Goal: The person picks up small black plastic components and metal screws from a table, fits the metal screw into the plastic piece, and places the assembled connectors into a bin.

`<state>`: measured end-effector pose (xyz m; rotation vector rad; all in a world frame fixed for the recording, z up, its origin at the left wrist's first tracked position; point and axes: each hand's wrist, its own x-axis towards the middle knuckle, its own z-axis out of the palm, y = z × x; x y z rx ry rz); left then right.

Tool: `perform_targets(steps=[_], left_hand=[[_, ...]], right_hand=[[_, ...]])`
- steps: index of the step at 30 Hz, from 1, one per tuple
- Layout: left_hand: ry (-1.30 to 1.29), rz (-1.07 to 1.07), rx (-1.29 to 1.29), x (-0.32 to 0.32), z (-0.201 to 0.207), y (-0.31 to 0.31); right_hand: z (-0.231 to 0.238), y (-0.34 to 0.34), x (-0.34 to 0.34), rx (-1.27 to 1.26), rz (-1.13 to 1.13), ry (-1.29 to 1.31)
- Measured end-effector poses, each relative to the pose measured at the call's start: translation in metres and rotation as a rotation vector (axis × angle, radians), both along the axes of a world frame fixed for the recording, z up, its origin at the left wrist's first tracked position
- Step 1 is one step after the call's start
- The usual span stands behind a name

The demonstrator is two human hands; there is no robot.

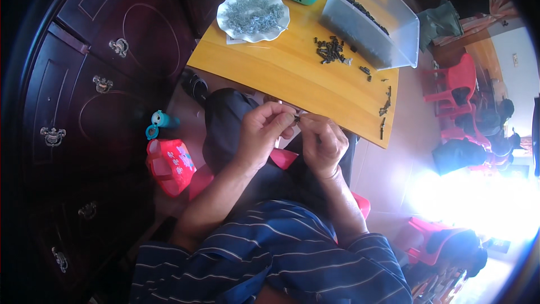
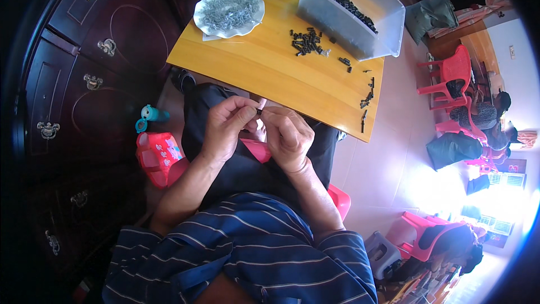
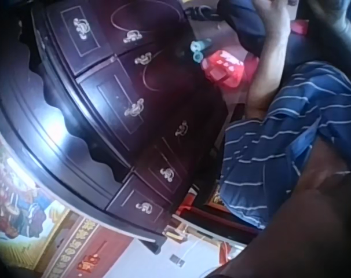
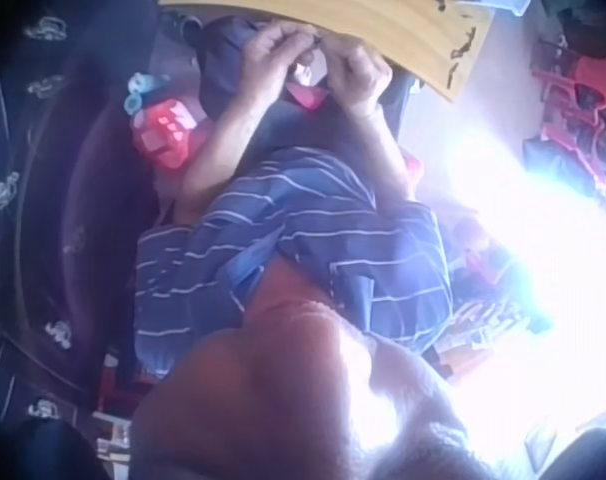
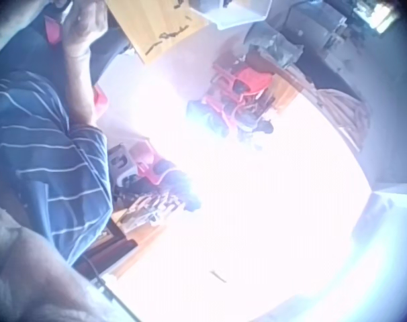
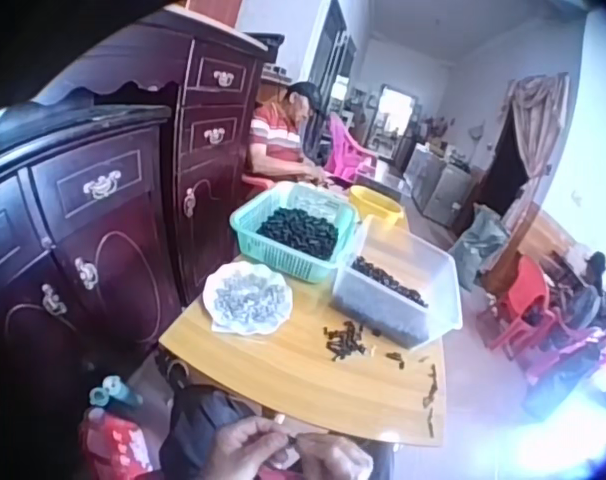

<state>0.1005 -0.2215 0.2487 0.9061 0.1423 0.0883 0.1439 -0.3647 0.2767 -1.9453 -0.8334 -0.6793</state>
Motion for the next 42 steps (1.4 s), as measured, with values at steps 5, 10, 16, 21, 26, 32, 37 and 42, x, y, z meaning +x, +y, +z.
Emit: perform_targets(steps=[5, 10, 16, 21, 26, 32, 37, 42], left_hand=[[-0.010, 0.033, 0.041, 0.002, 0.001, 0.002], [-0.029, -0.003, 0.131, 0.002, 0.008, 0.006], [-0.084, 0.066, 0.290, 0.001, 0.012, 0.003], [-0.112, 0.065, 0.346, 0.001, 0.012, 0.004], [-0.135, 0.082, 0.505, 0.001, 0.007, 0.004], [-0.149, 0.081, 0.595, 0.000, 0.010, 0.006], [-0.136, 0.035, 0.563, 0.000, 0.010, 0.007], [-0.146, 0.011, 0.552, 0.000, 0.010, 0.008]], right_hand=[[-0.005, 0.000, 0.000, 0.038, -0.010, 0.004], [-0.011, -0.016, -0.006, 0.424, 0.257, 0.843], [-0.010, -0.025, 0.000, 0.487, 0.435, 1.214], [0.004, -0.027, 0.001, 0.391, 0.399, 1.213], [0.006, -0.031, 0.006, 0.293, 0.376, 1.280], [-0.002, -0.034, 0.007, 0.322, 0.429, 1.272], [0.008, -0.033, 0.002, 0.081, 0.271, 1.014], [0.007, -0.034, 0.005, 0.130, 0.322, 1.010]])
